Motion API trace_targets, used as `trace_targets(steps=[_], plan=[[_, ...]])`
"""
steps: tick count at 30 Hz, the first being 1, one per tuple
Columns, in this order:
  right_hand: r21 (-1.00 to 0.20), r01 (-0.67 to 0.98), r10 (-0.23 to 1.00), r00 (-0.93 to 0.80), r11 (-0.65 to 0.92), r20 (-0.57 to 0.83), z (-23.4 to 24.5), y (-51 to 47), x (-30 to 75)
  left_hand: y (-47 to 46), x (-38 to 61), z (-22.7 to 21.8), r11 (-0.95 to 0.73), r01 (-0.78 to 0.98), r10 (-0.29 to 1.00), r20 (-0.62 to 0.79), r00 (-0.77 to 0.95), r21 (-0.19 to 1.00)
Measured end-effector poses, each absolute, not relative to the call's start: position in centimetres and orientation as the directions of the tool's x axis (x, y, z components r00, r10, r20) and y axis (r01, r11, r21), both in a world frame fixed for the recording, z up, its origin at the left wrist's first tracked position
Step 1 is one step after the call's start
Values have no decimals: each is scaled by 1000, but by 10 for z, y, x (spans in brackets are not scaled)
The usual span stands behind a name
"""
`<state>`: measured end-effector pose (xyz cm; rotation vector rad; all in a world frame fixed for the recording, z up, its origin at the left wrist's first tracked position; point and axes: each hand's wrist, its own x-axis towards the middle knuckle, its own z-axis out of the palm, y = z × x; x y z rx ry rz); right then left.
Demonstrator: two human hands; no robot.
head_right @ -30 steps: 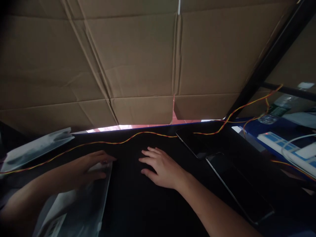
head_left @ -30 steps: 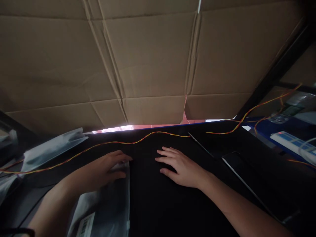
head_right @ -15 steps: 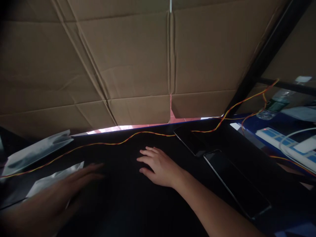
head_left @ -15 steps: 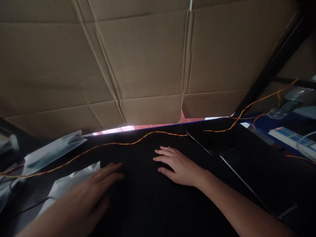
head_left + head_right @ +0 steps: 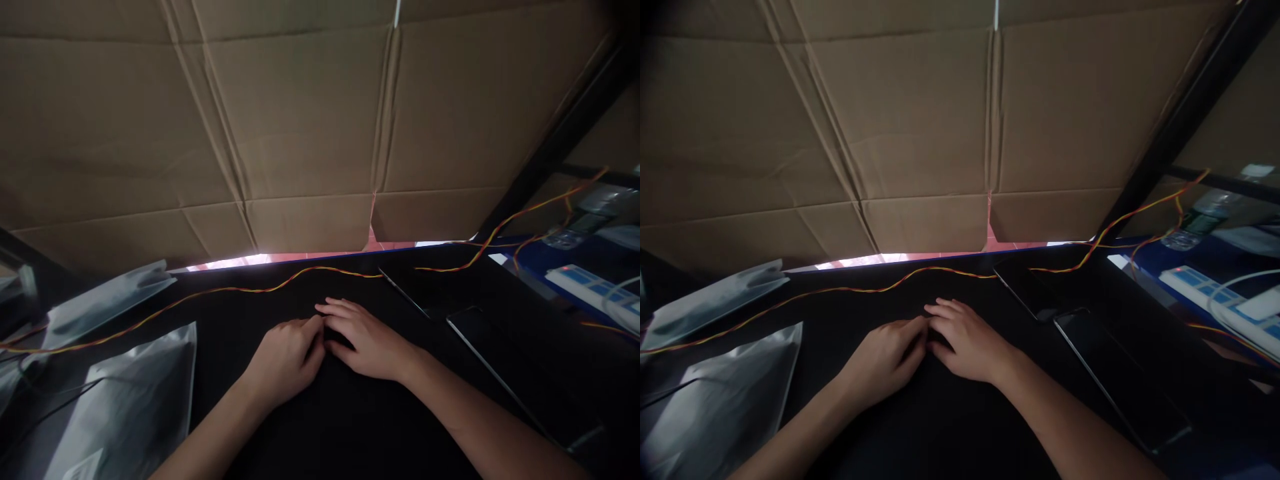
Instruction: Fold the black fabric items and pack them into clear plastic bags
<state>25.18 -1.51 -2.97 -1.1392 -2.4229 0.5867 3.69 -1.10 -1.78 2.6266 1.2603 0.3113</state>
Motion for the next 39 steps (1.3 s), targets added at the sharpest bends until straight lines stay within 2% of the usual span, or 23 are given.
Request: trace_targets(steps=[3, 8, 16, 22, 39], plan=[[-522, 631, 796, -581, 573, 170, -30, -15, 252, -10, 37, -18, -631, 721, 770, 120, 627, 287], [-533, 619, 795, -577, 576, 190, -32, -14, 252, -7, 38, -15, -642, 733, 766, 173, 619, 225], [-513, 658, 816, -554, 551, 167, -35, -15, 251, -8, 27, -36, -533, 827, 841, 219, 495, 179], [-470, 713, 839, -529, 521, 128, -37, -16, 250, -5, 20, -50, -514, 848, 857, 96, 506, 130], [-475, 715, 838, -538, 513, 93, -34, -15, 251, -6, 25, -35, -470, 880, 883, 19, 470, 72]])
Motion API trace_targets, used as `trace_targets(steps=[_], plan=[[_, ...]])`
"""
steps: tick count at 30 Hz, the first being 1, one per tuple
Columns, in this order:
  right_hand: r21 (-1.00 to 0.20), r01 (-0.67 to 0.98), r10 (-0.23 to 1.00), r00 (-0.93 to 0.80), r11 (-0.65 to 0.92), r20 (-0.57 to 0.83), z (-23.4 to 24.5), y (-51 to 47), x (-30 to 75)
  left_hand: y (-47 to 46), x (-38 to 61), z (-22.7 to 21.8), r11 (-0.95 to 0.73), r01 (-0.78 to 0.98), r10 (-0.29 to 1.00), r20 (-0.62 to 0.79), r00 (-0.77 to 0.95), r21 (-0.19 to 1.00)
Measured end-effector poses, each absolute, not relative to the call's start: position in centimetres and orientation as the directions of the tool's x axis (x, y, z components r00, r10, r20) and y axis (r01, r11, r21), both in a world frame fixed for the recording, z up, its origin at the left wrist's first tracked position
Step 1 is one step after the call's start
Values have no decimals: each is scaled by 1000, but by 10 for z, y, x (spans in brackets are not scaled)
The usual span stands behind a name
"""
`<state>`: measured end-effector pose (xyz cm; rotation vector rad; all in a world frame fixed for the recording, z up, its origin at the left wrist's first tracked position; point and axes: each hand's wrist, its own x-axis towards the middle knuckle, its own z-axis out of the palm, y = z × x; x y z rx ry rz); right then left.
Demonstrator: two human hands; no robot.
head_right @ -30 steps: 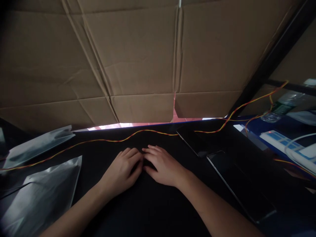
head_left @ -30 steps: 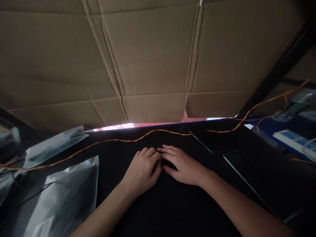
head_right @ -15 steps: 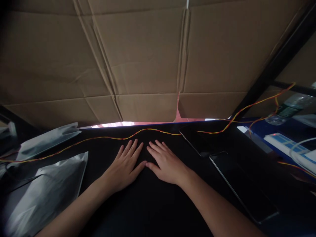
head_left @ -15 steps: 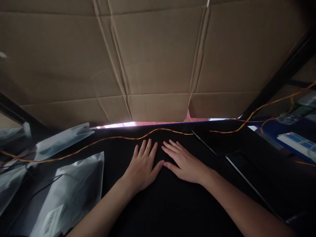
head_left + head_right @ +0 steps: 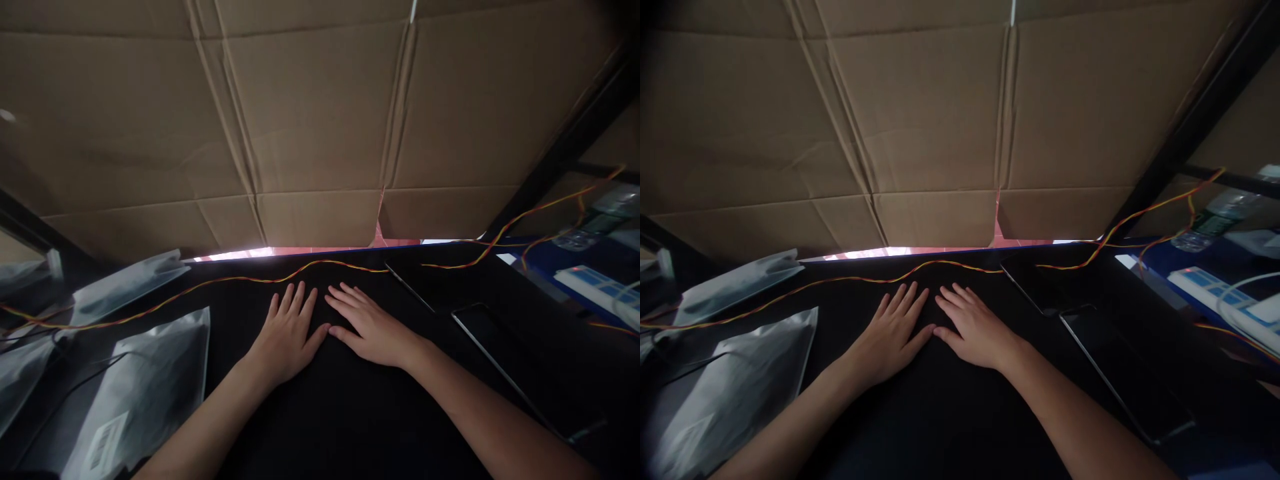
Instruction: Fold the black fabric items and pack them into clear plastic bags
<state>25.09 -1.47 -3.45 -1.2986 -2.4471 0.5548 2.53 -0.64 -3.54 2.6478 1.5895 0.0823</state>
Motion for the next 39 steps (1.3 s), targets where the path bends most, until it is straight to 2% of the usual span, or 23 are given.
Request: trace_targets(steps=[23, 39], plan=[[-492, 695, 834, -535, 525, 134, -38, -14, 251, -6, 23, -35, -489, 870, 872, 38, 487, 63], [-484, 708, 838, -536, 514, 107, -37, -15, 253, -4, 25, -37, -493, 868, 870, 44, 491, 56]])
